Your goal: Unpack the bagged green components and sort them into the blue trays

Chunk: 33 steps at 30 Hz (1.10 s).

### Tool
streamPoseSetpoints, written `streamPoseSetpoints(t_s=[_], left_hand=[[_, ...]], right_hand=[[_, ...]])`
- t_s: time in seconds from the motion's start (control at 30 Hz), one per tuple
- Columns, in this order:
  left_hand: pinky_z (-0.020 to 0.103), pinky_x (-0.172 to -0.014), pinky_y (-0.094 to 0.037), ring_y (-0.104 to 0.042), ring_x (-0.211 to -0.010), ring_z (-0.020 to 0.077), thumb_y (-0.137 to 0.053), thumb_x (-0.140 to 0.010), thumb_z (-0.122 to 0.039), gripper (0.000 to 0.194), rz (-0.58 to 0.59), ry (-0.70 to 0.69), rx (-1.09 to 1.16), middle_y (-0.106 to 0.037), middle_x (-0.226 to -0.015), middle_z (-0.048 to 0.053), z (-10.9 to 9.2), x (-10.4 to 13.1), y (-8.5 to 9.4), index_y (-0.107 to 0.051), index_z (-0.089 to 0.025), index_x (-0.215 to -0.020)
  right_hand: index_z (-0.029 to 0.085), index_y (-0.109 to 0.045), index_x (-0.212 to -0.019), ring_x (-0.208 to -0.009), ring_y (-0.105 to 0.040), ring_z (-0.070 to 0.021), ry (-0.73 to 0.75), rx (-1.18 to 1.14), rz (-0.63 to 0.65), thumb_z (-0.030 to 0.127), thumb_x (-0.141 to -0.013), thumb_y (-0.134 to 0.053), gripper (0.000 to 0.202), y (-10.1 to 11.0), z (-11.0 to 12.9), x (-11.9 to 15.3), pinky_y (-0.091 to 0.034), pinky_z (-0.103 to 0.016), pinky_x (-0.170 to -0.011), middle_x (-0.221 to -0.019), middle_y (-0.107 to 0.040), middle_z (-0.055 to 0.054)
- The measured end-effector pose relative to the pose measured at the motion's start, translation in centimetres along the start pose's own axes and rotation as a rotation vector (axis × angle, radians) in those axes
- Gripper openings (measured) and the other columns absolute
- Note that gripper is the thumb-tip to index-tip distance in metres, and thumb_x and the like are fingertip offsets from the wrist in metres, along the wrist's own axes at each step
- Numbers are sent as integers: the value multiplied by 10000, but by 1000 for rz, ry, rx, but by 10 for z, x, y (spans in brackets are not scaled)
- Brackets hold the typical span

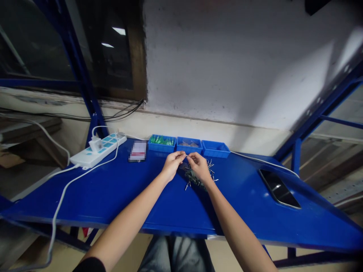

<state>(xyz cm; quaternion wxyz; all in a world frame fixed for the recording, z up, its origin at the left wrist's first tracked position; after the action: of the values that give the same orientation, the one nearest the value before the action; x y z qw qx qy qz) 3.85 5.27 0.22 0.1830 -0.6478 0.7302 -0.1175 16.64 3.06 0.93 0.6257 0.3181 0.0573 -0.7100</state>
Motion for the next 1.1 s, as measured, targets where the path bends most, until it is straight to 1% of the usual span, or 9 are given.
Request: streamPoseSetpoints(t_s=[0.1,0.17,0.27,0.4,0.53,0.8,0.9,1.03,1.1], left_hand=[[222,-616,-369,-554,-713,131,-752,-603,-231,220,-29,-15,-75,-655,-775,31,0,-1,5,-682,-149,-794],[229,-608,-372,-558,-694,139,-748,-602,-224,190,-21,-14,-116,-650,-723,31,-1,-2,7,-681,-148,-763],[242,-626,-392,-567,-672,145,-743,-601,-203,157,20,-28,-154,-640,-667,28,-4,-1,6,-677,-145,-730],[270,-734,-423,-593,-738,160,-736,-613,-181,153,68,-111,-205,-672,-751,40,-8,1,1,-687,-158,-756],[279,-750,-429,-604,-766,174,-694,-666,-189,101,72,-204,-291,-688,-795,53,-9,2,1,-699,-166,-765],[281,-721,-424,-603,-735,173,-700,-652,-194,106,-26,-125,-209,-691,-759,52,-4,2,3,-699,-154,-750],[273,-698,-418,-588,-694,158,-712,-638,-193,110,-48,-98,-178,-681,-724,39,-5,3,2,-694,-154,-740],[259,-658,-405,-567,-660,139,-718,-627,-183,132,-65,-53,-135,-670,-706,33,-3,2,2,-693,-148,-752],[252,-645,-399,-559,-655,131,-721,-626,-187,148,-69,-35,-115,-664,-701,31,-1,2,3,-694,-142,-765]], right_hand=[[176,-603,-789,-628,-550,-150,-6,30,-4,383,-808,-514,225,4,3,0,-418,-250,-578,-713,-616,-30],[178,-613,-791,-637,-552,-156,-10,42,-6,394,-805,-515,237,6,3,-1,-413,-255,-579,-727,-625,-34],[182,-607,-749,-619,-538,-157,-94,-33,-11,434,-780,-547,261,6,0,-2,-402,-259,-575,-682,-610,-21],[191,-544,-641,-571,-532,-148,-224,-171,10,510,-787,-510,352,4,-8,-3,-407,-256,-552,-588,-569,-3],[199,-505,-631,-585,-567,-154,-288,-268,68,567,-802,-449,410,0,-11,-2,-421,-251,-525,-634,-604,-30],[200,-480,-635,-549,-583,-166,-373,-395,141,595,-813,-400,441,-13,-9,2,-435,-259,-493,-600,-611,-55],[212,-466,-631,-544,-560,-162,-341,-335,118,559,-842,-372,417,-13,-4,2,-425,-261,-492,-588,-587,-38],[226,-500,-723,-580,-525,-159,-153,-35,40,455,-866,-392,290,-6,5,2,-402,-261,-540,-618,-557,3],[223,-528,-781,-565,-512,-155,-91,66,22,410,-876,-392,250,-3,9,2,-380,-259,-542,-619,-550,11]])
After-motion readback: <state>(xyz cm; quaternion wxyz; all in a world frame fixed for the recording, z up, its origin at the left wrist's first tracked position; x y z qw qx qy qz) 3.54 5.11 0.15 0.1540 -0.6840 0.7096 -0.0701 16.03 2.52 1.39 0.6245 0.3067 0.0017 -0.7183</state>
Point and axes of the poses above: each hand's wrist, its own x-axis away from the middle knuckle, its own y-axis out of the back of the hand, z = x × y, the point moved 2 cm from there along -x, towards the middle knuckle
